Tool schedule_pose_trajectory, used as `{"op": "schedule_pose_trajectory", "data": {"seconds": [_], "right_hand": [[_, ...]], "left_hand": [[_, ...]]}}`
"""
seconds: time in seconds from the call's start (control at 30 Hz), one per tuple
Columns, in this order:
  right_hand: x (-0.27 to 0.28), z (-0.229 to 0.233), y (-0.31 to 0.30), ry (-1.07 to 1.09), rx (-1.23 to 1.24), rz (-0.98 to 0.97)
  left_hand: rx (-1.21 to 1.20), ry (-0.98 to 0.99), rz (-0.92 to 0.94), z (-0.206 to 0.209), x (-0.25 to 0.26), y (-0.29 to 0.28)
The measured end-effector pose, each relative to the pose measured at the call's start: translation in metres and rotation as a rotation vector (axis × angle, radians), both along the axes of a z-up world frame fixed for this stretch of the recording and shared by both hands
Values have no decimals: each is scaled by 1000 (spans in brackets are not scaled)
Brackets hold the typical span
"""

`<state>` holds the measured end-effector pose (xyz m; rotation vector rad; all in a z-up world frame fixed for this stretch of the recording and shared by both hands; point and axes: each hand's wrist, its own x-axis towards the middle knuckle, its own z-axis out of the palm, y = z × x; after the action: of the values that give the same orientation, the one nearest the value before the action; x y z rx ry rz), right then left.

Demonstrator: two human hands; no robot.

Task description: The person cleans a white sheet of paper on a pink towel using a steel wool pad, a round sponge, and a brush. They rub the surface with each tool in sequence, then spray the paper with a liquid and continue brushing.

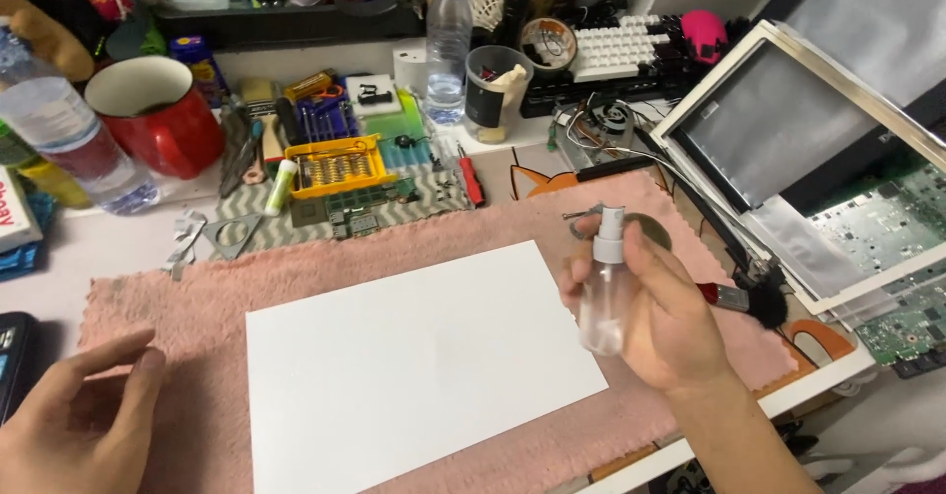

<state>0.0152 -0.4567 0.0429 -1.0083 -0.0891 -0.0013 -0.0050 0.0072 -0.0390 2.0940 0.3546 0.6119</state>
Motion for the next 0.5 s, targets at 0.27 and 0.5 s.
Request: {"op": "schedule_pose_trajectory", "data": {"seconds": [0.27, 0.5], "right_hand": [[-3, -8, -6, -66, 71, 125], [-4, -12, -10, -24, 85, 77]], "left_hand": [[-101, -60, -19, -25, 6, 5], [-66, -23, -13, -22, 3, 5]]}}
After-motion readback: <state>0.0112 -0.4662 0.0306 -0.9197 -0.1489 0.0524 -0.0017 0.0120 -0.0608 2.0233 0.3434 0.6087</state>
